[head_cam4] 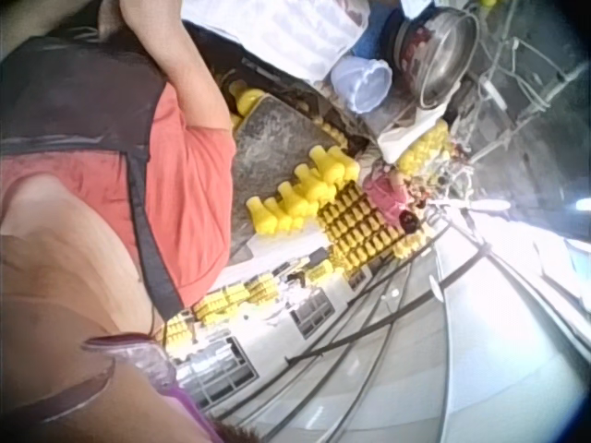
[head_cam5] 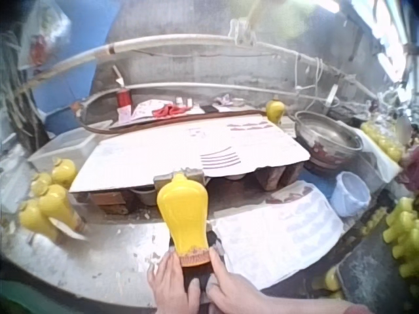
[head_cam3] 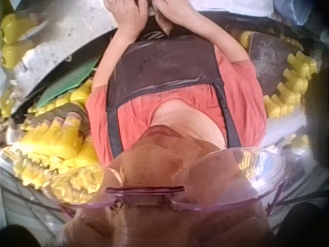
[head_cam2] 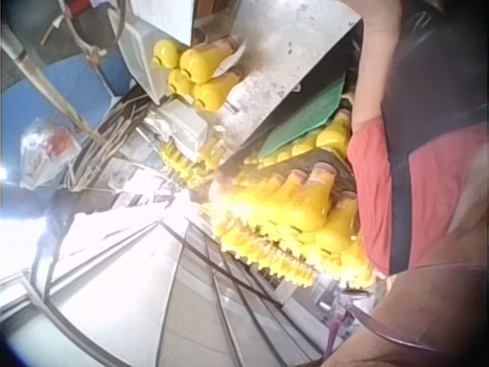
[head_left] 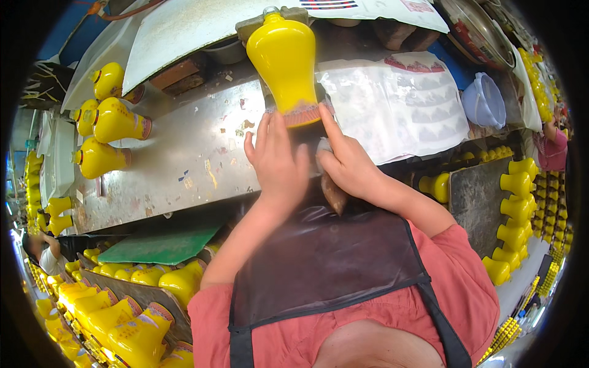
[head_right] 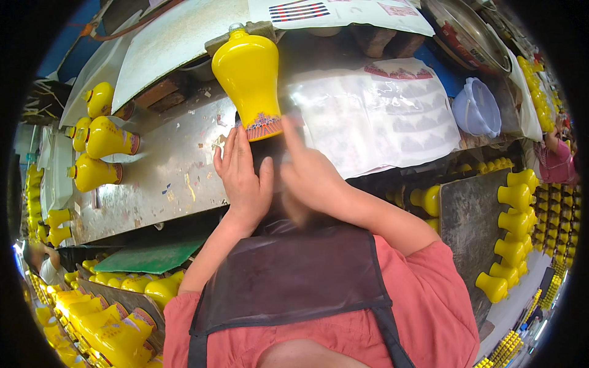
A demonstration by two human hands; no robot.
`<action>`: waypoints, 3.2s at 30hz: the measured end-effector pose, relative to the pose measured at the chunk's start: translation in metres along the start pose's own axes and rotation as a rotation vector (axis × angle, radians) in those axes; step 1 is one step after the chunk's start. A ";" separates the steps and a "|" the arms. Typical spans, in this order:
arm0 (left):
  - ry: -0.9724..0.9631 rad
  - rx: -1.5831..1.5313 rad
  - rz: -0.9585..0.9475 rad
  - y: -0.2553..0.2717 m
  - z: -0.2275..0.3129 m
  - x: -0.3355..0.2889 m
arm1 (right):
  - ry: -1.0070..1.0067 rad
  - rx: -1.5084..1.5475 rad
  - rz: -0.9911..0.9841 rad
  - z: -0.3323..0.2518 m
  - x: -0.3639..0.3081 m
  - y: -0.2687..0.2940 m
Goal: The person applies adhesive labels to yellow plastic bottles. They peel a label from a sheet, wrap it around the bottle, and smooth it down. The person repeats this process for multiple bottles, handling them one at a time.
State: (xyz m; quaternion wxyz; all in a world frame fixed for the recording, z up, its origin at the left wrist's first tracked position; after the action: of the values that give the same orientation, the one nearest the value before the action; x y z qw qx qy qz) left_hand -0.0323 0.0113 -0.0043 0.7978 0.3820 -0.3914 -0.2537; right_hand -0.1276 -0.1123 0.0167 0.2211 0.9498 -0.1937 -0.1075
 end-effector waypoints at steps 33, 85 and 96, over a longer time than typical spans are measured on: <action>0.181 -0.328 0.089 0.000 -0.012 0.009 | -0.162 0.876 0.048 0.009 0.021 0.059; 0.237 -0.333 -0.160 -0.010 -0.012 0.062 | 0.247 -0.741 0.332 -0.021 0.023 -0.005; 0.233 -0.415 -0.135 -0.012 -0.014 0.062 | 0.292 -0.647 0.309 -0.019 0.025 -0.003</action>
State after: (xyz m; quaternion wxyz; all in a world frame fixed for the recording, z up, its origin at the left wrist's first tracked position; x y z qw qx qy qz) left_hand 0.0131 -0.0338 0.0068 0.8801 0.2621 -0.2099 -0.3356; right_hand -0.0988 -0.1133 0.0294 0.5481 0.7959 -0.2570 0.0078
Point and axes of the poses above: each hand's wrist, its own x-axis towards the middle knuckle, its own y-axis out of the back of the hand, z = x × y, the point moved 4 cm from there along x, towards the middle knuckle, and after that the axes turned 6 degrees about x, right-handed, at the moved point
